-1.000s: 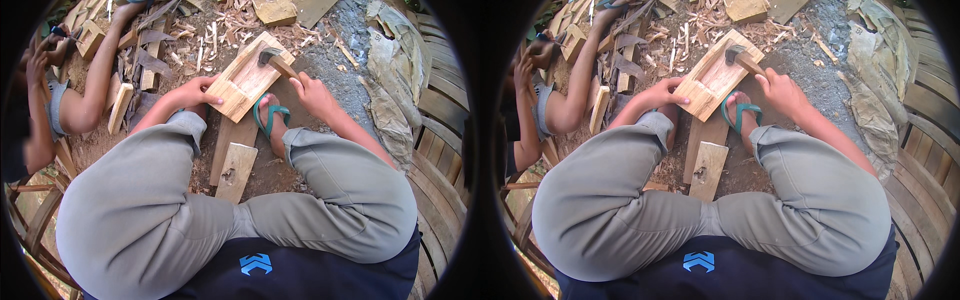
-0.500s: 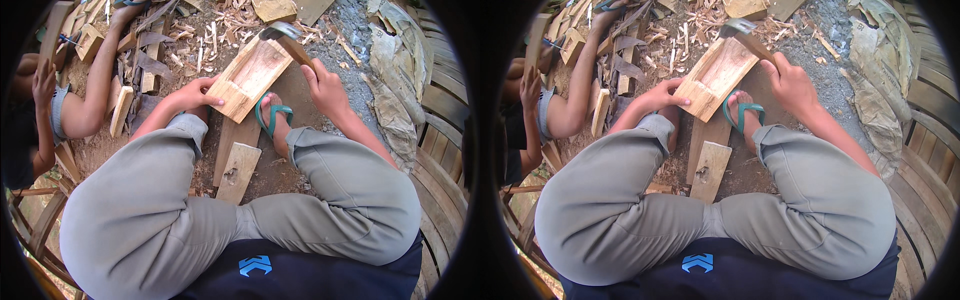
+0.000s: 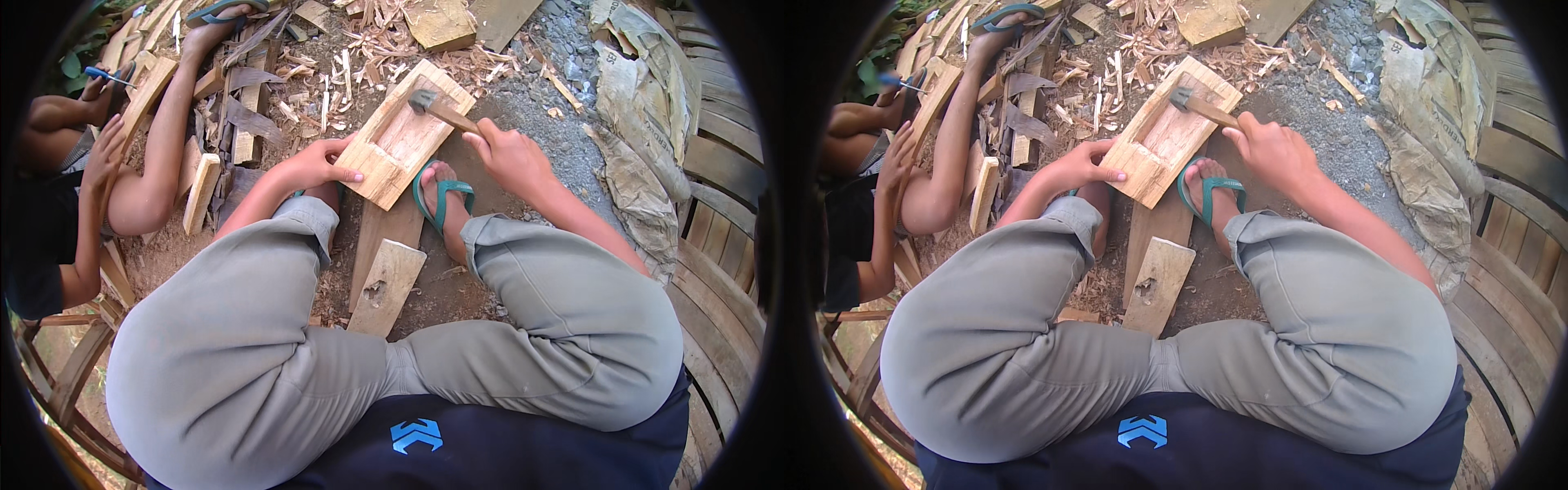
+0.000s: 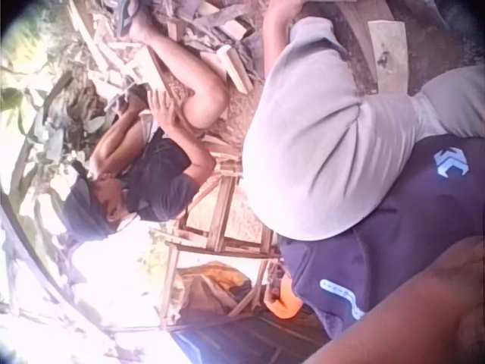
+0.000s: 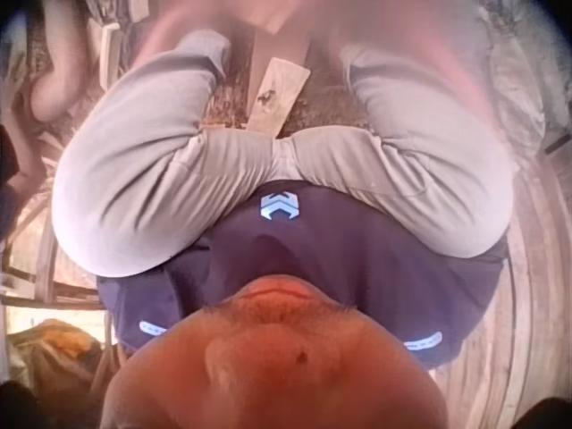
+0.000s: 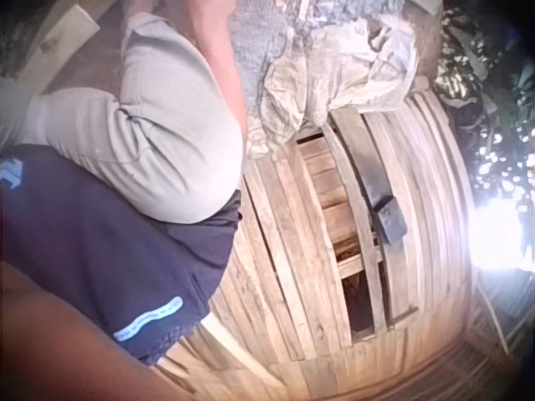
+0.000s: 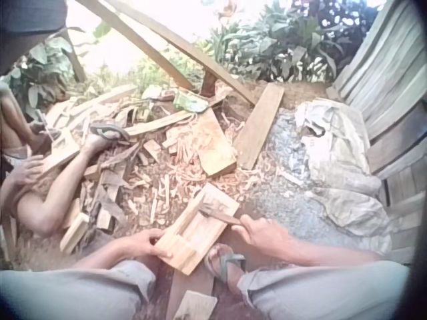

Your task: The person uses a chisel and a hammer to carve a rectangular opening into a piece of wood, then uses the hammer alone to tap the wood.

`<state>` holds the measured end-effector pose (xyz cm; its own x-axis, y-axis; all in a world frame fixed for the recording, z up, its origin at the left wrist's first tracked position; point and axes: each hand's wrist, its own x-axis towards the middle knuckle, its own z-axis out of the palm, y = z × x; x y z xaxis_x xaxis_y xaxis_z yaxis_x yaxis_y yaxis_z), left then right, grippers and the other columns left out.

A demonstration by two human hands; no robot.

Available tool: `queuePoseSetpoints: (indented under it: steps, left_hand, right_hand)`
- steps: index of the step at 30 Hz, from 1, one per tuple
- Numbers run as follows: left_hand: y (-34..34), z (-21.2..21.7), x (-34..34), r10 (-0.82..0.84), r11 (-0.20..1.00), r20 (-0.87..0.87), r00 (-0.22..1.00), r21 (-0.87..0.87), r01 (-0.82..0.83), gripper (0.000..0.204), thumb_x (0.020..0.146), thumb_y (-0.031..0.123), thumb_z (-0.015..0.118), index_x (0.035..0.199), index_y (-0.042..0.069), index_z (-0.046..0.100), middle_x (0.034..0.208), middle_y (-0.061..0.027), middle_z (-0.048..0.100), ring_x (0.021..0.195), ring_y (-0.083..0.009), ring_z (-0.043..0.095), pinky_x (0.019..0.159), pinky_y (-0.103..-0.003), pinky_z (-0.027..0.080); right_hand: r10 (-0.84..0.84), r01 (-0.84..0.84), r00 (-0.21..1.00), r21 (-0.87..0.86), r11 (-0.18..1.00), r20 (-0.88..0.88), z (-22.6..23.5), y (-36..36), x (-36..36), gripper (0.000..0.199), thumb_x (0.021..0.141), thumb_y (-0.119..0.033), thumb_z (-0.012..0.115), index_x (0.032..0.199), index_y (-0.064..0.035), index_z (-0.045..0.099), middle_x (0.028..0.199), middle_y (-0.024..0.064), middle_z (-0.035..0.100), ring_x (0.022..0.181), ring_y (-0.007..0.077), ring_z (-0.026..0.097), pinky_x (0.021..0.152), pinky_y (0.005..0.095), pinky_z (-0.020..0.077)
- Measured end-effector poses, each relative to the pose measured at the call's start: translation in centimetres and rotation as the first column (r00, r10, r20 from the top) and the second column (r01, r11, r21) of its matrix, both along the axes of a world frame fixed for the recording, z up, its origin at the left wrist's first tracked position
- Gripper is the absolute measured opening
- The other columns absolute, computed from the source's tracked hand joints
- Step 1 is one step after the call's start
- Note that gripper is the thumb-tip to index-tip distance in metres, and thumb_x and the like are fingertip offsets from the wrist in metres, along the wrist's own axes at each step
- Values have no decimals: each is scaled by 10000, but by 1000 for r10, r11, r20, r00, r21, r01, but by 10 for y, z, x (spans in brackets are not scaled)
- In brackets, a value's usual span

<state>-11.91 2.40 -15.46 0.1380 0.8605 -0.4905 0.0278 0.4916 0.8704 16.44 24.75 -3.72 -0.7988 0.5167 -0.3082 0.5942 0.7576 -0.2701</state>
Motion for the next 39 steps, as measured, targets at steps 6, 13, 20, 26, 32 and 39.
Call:
queuePoseSetpoints:
  steps: [6, 13, 20, 26, 32, 39]
  left_hand:
    - [5, 13, 1, -16, 987, 40, 999, -158, 22, 905, 784, 270, 886, 1537, 50, 436, 1327, -134, 654, 1223, -184, 565, 1091, -325, 390]
    - [4, 3, -3, -7, 989, 32, 999, -150, 11, 926, 761, 310, 902, 1529, 54, 452, 1329, -129, 651, 1210, -185, 570, 1081, -327, 398]
    - [-2, -2, -3, -17, 997, -47, 999, -82, 13, 961, 752, 350, 902, 1548, 87, 432, 1332, -151, 651, 1196, -215, 585, 1080, -339, 403]
    - [6, 7, 2, -3, 991, -6, 1000, -133, 3, 980, 756, 362, 897, 1555, 70, 410, 1334, -158, 649, 1202, -211, 578, 1083, -337, 397]
    - [2, 1, -2, -26, 989, -6, 1000, -148, 25, 978, 753, 365, 899, 1552, 72, 417, 1373, -149, 628, 1252, -215, 557, 1099, -334, 382]
    - [0, -11, -4, 1, 999, -30, 1000, -39, -3, 959, 755, 361, 898, 1544, 76, 434, 1342, -138, 644, 1206, -216, 574, 1084, -337, 396]
  right_hand:
    - [-111, 105, 993, -122, 987, -43, 0, -10, 5, 329, 1043, -417, 528, 1009, -90, 518, 685, 243, 647, 663, 452, 673, 547, 564, 494]
    - [-86, 77, 988, -77, 994, -125, 14, -1, -7, 334, 1045, -407, 520, 1008, -76, 518, 695, 229, 667, 654, 458, 676, 543, 543, 522]
    - [95, -98, 994, 58, 994, 45, 23, 3, -17, 287, 1036, -377, 559, 1017, -93, 523, 668, 213, 644, 647, 428, 675, 534, 520, 503]
    - [67, -74, 989, 45, 996, 131, -3, -4, 7, 315, 1038, -395, 535, 978, -86, 519, 679, 211, 671, 653, 447, 682, 542, 518, 538]
    - [-33, 28, 996, -62, 998, -78, 26, 4, -11, 323, 1037, -412, 532, 1008, -91, 503, 660, 222, 650, 645, 461, 666, 553, 556, 521]
    - [94, -97, 994, 63, 993, 56, 12, 11, -12, 331, 1047, -416, 514, 993, -89, 509, 659, 208, 661, 634, 445, 676, 546, 542, 535]
